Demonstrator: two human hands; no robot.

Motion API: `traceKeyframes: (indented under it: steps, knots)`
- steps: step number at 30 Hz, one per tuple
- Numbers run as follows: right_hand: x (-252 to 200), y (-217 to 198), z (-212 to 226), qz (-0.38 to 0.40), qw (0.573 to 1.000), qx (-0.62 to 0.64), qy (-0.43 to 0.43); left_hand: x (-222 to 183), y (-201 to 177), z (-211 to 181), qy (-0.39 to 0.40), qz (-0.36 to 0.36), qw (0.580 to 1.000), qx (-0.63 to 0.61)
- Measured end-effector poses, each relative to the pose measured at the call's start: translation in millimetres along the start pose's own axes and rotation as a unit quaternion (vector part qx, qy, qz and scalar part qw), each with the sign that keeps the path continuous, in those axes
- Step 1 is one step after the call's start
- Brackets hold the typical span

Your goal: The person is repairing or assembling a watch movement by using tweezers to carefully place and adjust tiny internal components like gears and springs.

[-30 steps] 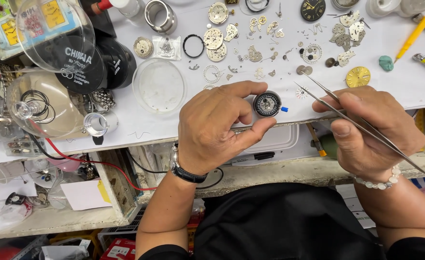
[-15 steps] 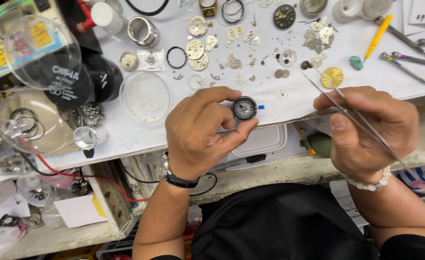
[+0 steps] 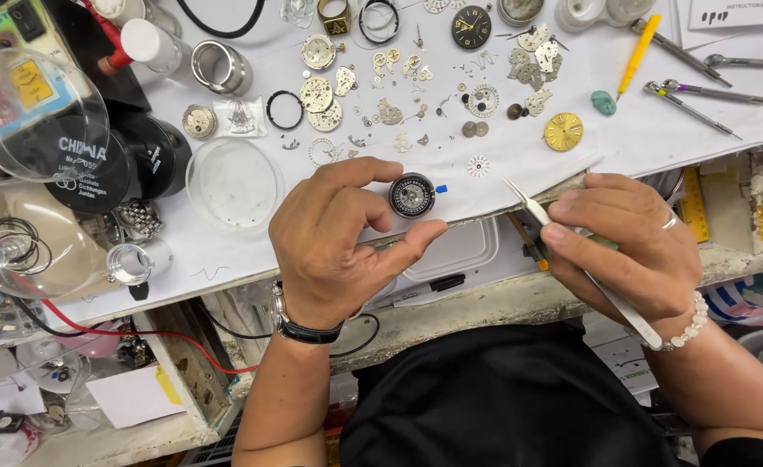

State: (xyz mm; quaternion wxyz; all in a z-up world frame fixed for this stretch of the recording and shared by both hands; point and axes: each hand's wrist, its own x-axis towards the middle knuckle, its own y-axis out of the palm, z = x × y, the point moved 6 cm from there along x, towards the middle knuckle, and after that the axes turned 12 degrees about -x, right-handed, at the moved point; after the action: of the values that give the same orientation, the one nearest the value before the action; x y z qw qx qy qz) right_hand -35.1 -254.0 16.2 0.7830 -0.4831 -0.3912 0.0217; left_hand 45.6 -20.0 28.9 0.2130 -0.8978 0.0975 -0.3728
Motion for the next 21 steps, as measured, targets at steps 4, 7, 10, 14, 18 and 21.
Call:
traceKeyframes:
  steps: [4,7,10,14,18,21]
  knots:
    - [4.7,2.3,3.7,0.016,0.999,-0.023,-0.022,1.5,-1.8,-1.4,-0.006,-0.007,1.0,0.003]
    - [10.0,4.2,6.7,0.006,0.999,-0.038,-0.033,2.4,-2.5,-0.8,-0.014,-0.004,1.0,0.002]
    - [18.4,6.5,8.3,-0.017,0.998,-0.045,-0.042,4.2,-2.1,-1.8,-0.021,-0.004,1.0,0.001]
    - [26.2,4.8,8.5,-0.015,0.998,-0.051,-0.032,6.6,-1.8,-4.0,-0.016,0.01,1.0,-0.013]
    - [31.6,2.3,4.8,-0.024,0.998,-0.052,-0.038,7.7,0.6,-4.3,-0.011,0.017,1.0,-0.008]
    - [36.9,3.0,0.1,-0.04,0.997,-0.055,-0.045,7.7,0.1,-4.6,-0.015,0.015,1.0,-0.003]
